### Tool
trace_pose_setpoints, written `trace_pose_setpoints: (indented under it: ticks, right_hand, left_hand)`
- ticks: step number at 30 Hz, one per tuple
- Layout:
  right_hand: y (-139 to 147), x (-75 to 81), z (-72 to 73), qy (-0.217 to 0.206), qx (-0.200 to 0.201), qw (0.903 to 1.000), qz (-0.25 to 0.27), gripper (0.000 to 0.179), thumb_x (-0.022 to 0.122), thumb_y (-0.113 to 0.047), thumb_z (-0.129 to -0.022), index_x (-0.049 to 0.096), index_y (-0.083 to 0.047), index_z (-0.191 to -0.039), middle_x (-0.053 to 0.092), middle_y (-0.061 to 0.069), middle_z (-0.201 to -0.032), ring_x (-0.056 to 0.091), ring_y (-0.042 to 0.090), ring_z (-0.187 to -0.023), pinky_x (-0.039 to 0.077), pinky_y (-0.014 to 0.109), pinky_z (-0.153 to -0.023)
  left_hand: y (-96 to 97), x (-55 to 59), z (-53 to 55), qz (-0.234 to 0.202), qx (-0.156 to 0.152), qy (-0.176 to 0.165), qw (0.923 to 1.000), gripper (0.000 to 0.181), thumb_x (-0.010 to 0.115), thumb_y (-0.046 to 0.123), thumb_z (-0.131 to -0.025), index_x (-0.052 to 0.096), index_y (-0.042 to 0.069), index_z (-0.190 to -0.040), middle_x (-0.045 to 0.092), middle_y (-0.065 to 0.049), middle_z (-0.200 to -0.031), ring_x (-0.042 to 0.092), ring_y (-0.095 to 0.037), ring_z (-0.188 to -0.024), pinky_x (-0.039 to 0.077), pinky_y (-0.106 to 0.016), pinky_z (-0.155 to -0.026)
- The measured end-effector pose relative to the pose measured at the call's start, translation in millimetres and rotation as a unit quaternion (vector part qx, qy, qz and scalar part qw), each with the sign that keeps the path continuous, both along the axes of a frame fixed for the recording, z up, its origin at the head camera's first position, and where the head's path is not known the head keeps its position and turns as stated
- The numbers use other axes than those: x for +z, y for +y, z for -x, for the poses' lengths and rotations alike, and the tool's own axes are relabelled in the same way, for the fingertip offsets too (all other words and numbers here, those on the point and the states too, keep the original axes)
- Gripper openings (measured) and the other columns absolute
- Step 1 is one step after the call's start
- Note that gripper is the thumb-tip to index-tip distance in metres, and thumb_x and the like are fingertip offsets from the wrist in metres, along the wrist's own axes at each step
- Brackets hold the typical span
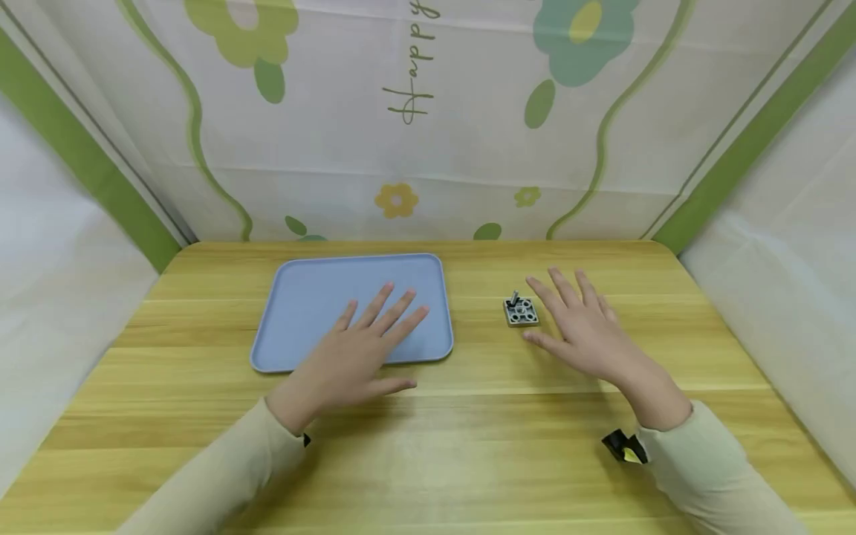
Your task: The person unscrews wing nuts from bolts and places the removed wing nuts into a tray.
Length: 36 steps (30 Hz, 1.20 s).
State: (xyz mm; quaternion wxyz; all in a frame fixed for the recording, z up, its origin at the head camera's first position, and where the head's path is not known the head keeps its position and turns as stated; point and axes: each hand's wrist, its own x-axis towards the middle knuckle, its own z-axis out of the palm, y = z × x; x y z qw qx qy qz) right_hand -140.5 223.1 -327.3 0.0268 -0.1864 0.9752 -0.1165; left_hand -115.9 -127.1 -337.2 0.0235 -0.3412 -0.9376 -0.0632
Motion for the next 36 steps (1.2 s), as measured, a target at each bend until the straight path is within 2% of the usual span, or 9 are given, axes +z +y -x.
trace_pose_setpoints:
  ticks: [6, 12, 17, 20, 22, 25, 29, 31, 36]
  right_hand:
    - [-3, -4.1, 9.5, 0.006, 0.018, 0.9998, 0.011, 0.073, 0.056, -0.047, -0.1, 0.026, -0.014, -0.158, 0.018, 0.025, -0.163, 0.013, 0.06, -0.145, 0.029, 0.083, -0.098]
    - [-7, -8.4, 21.4, -0.015, 0.028, 0.9986, 0.043, 0.066, 0.059, -0.038, -0.1, 0.034, -0.009, -0.154, 0.029, 0.025, -0.159, 0.025, 0.056, -0.142, 0.031, 0.074, -0.107]
    - [-10, -10.2, 32.5, -0.023, 0.048, 0.9961, 0.07, 0.058, 0.06, -0.028, -0.1, 0.042, -0.001, -0.148, 0.047, 0.025, -0.148, 0.042, 0.05, -0.136, 0.034, 0.065, -0.111]
    - [-10, -12.8, 39.0, -0.032, 0.06, 0.9947, 0.077, 0.056, 0.06, -0.024, -0.1, 0.043, 0.003, -0.146, 0.052, 0.025, -0.144, 0.049, 0.046, -0.132, 0.037, 0.061, -0.111]
    - [-10, -14.9, 42.9, -0.041, 0.06, 0.994, 0.082, 0.055, 0.06, -0.023, -0.1, 0.044, 0.004, -0.145, 0.053, 0.025, -0.142, 0.051, 0.044, -0.131, 0.039, 0.06, -0.111]
    - [-11, -18.1, 48.4, -0.053, 0.047, 0.9935, 0.089, 0.053, 0.059, -0.021, -0.101, 0.044, 0.004, -0.145, 0.055, 0.026, -0.14, 0.053, 0.044, -0.129, 0.041, 0.061, -0.109]
    - [-13, -22.2, 55.4, -0.062, 0.027, 0.9932, 0.095, 0.05, 0.057, -0.019, -0.101, 0.046, 0.002, -0.145, 0.061, 0.026, -0.132, 0.058, 0.044, -0.123, 0.045, 0.061, -0.104]
    - [-14, -24.0, 58.5, -0.061, 0.022, 0.9936, 0.092, 0.045, 0.055, -0.014, -0.101, 0.048, 0.003, -0.142, 0.063, 0.026, -0.129, 0.061, 0.042, -0.119, 0.048, 0.059, -0.1]
    - [-16, -27.1, 64.0, -0.054, 0.014, 0.9946, 0.087, 0.035, 0.051, 0.001, -0.098, 0.058, 0.004, -0.132, 0.065, 0.026, -0.124, 0.064, 0.04, -0.112, 0.053, 0.055, -0.093]
  left_hand:
    - [26.2, -1.7, 10.3, 0.005, -0.025, -0.033, 0.9991, 0.086, 0.058, 0.057, -0.095, 0.012, 0.027, -0.161, 0.01, -0.003, -0.168, 0.001, -0.03, -0.156, 0.024, -0.069, -0.116]
    - [44.9, -2.3, 18.0, 0.012, -0.041, -0.058, 0.9974, 0.082, 0.059, 0.052, -0.096, 0.016, 0.025, -0.161, 0.01, -0.002, -0.168, 0.007, -0.032, -0.156, 0.031, -0.067, -0.114]
    - [56.9, -3.0, 26.3, 0.003, -0.056, -0.052, 0.9971, 0.076, 0.06, 0.047, -0.098, 0.022, 0.023, -0.16, 0.022, -0.005, -0.166, 0.018, -0.034, -0.154, 0.038, -0.064, -0.111]
    - [64.7, -4.6, 32.2, -0.005, -0.069, -0.038, 0.9969, 0.073, 0.06, 0.045, -0.098, 0.027, 0.021, -0.158, 0.03, -0.005, -0.163, 0.023, -0.034, -0.152, 0.042, -0.06, -0.109]
    - [69.7, -6.4, 36.3, -0.016, -0.075, -0.043, 0.9961, 0.072, 0.06, 0.043, -0.099, 0.027, 0.02, -0.158, 0.033, -0.006, -0.162, 0.026, -0.035, -0.151, 0.044, -0.057, -0.109]
    - [77.3, -9.3, 42.9, -0.043, -0.075, -0.088, 0.9924, 0.073, 0.058, 0.043, -0.1, 0.023, 0.019, -0.159, 0.032, -0.005, -0.162, 0.026, -0.034, -0.151, 0.041, -0.051, -0.113]
    - [86.0, -12.7, 50.5, -0.095, -0.055, -0.173, 0.9788, 0.076, 0.057, 0.042, -0.101, 0.015, 0.02, -0.161, 0.026, -0.002, -0.164, 0.024, -0.028, -0.152, 0.032, -0.046, -0.121]
    - [88.8, -14.3, 53.5, -0.117, -0.049, -0.198, 0.972, 0.077, 0.057, 0.041, -0.101, 0.014, 0.02, -0.161, 0.025, -0.002, -0.165, 0.025, -0.025, -0.152, 0.028, -0.044, -0.123]
    - [92.5, -18.6, 59.4, -0.152, -0.041, -0.229, 0.9605, 0.077, 0.059, 0.036, -0.101, 0.014, 0.018, -0.161, 0.022, -0.002, -0.166, 0.025, -0.021, -0.152, 0.024, -0.039, -0.124]
